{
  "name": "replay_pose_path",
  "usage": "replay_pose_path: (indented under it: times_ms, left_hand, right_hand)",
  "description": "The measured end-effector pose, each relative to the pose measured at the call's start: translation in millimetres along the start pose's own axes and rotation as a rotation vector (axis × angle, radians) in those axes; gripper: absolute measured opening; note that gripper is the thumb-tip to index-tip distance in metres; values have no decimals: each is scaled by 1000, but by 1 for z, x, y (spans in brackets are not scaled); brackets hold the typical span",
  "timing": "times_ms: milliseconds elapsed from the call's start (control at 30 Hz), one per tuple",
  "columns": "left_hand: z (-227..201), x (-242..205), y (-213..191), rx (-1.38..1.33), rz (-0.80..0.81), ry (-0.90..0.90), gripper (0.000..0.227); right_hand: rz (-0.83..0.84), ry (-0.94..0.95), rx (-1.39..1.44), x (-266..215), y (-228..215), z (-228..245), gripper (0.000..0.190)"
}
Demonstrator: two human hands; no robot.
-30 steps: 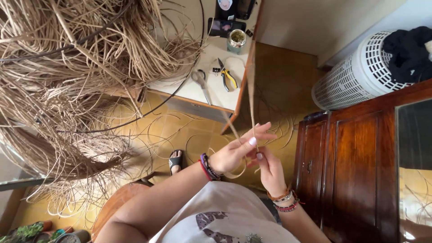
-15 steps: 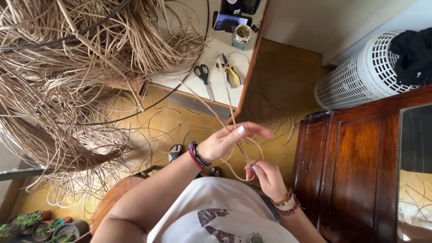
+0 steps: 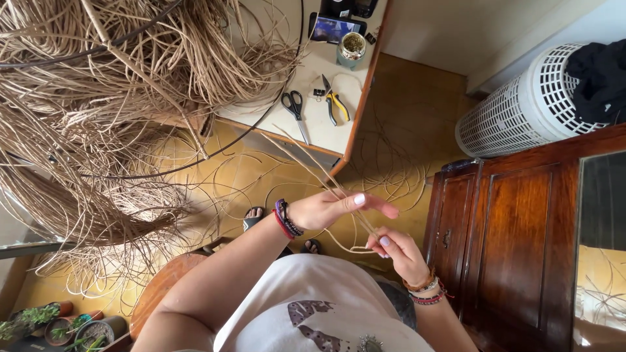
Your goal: Braiding and weaving long natural fiber strands into a large structure.
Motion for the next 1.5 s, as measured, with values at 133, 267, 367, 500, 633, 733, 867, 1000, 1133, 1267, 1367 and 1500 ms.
replay_pose_path:
  times_ms: [133,267,367,500,633,733,867,1000,1133,1267,1367,1500]
  left_hand:
    - [16,-5,-10,46,7,-22,68]
    - [34,-25,6,452,247,-520,80]
    - [4,-1,29,951,298,-229,63]
    - [-16,14,41,1568,-13,225,87]
    - [-25,-11,17,1489,105,133,38]
    - [-62,-39,-45,1856,49,-76,35]
    - [-53,-132,-176,1592,-504,-430,25]
    - [-2,-144,-175,1638,-67,-946,63]
    - [-47,-18,-25,1511,-28,-136,91]
    - [-37,-8,-6,1294,-12,-132,54]
    - [-24,-79,-92,1540,-125,-299,43]
    - [-56,-168,-186,1489,-498,-871,38]
  right_hand:
    - [-79,87,-76,-4,-15,-11,35]
    - [-175,177,-280,-5,-33,-1,31]
    - [-179,201,-431,7,-33,33,27]
    - [-147,210,-765,20,-17,57,15]
    - [-208,153,-939,19,-34,117,11]
    - [-305,383,-877,-9,-99,110,18]
    - [-309,499,-1005,-33,-148,102,26]
    - [-235,448,-1160,-8,-120,106,19]
    - [-213,242,-1289,38,-35,135,17]
    - [-134,81,-1251,44,-21,155,13]
    - [-172,280,-1207,14,-91,132,19]
    - [-258,527,-1120,-22,-147,129,19]
Point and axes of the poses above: each hand's wrist, its own x-axis towards the middle knuckle, its own y-axis out of the palm, z = x × y, the point moved 10 cm from there along x, towards the middle knuckle, and after that the axes turned 13 degrees about y, right-handed, at the moved point
